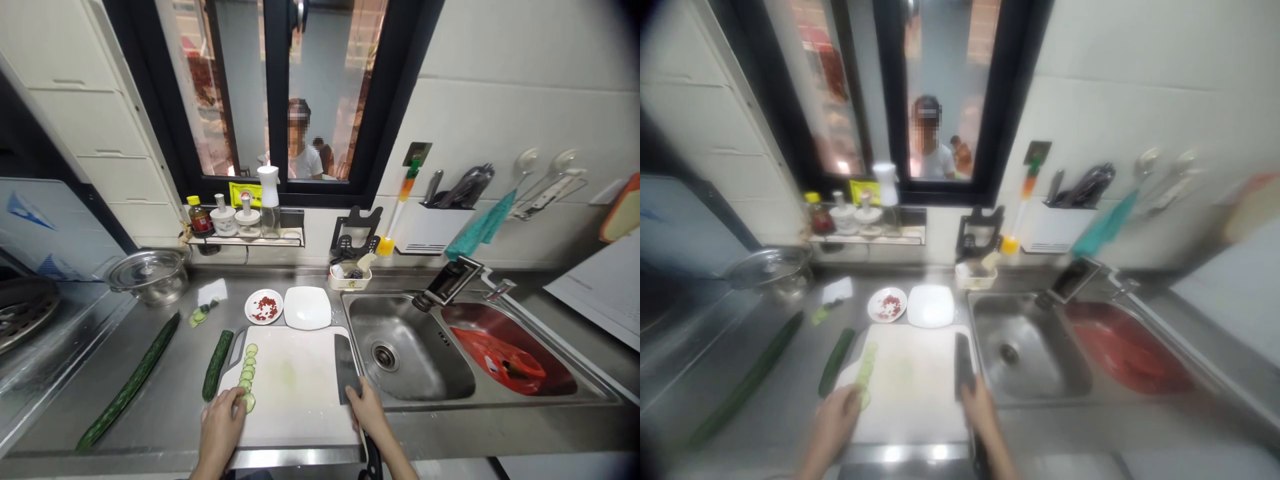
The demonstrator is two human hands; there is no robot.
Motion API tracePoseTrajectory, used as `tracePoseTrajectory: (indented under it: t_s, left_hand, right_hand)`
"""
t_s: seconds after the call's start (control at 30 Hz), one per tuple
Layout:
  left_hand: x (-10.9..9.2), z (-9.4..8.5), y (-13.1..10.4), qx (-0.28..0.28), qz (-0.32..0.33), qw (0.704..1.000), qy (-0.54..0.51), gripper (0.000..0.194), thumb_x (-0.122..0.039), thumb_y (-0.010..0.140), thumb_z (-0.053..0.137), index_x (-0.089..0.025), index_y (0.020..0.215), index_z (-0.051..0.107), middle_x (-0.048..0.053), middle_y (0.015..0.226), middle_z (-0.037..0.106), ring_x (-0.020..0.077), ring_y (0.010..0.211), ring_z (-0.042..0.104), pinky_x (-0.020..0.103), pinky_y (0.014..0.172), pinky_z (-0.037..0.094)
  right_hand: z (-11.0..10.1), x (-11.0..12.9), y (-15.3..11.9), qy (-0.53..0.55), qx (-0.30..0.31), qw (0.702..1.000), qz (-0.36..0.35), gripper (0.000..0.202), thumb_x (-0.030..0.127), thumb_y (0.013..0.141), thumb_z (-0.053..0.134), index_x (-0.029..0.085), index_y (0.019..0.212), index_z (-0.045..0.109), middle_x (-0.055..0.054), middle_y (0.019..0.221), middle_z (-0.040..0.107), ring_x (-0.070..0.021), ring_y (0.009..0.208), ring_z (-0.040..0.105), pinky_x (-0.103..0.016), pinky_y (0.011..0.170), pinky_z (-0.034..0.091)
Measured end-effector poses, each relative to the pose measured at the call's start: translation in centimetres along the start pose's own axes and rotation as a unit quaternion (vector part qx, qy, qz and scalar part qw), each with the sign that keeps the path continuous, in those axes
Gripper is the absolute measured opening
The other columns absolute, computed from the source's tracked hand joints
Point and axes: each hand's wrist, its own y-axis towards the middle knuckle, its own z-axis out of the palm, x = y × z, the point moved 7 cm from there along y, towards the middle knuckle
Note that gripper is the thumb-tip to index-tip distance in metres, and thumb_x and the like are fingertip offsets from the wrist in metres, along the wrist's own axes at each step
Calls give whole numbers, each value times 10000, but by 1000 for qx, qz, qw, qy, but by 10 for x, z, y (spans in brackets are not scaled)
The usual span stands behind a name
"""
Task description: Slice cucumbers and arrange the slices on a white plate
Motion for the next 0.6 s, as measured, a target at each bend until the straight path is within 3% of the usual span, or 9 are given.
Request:
tracePoseTrajectory:
  t_s: [0.13,0.33,0.47,0.6]
  left_hand:
    - [3,1,-2,-19,13,999,-25,291,-311,833,452,-258,988,691,38,1066,697,219,984,623,322,880,440]
    - [-1,-6,1,-61,25,994,-85,325,-372,831,446,-219,985,687,69,1051,690,249,967,618,362,851,453]
    - [-27,-7,19,-64,37,984,-165,306,-377,805,486,-196,951,685,77,1029,693,232,961,625,335,860,468]
    - [-58,7,48,-26,5,972,-233,327,-351,752,551,-171,990,682,80,948,706,214,858,654,307,776,498]
  right_hand:
    - [-9,-2,2,-3,-32,997,69,448,277,899,372,107,1302,471,-154,1171,644,-220,1095,608,-267,862,445]
    - [-16,0,1,-56,-50,995,64,452,264,924,370,41,1301,482,-206,1199,624,-230,1123,595,-256,913,411]
    - [-19,3,2,-101,-35,992,62,420,255,933,363,62,1277,508,-203,1106,665,-227,1042,637,-275,864,435]
    - [-16,3,4,-142,-12,987,75,390,295,939,382,76,1212,554,-203,1049,682,-254,1005,651,-310,813,457]
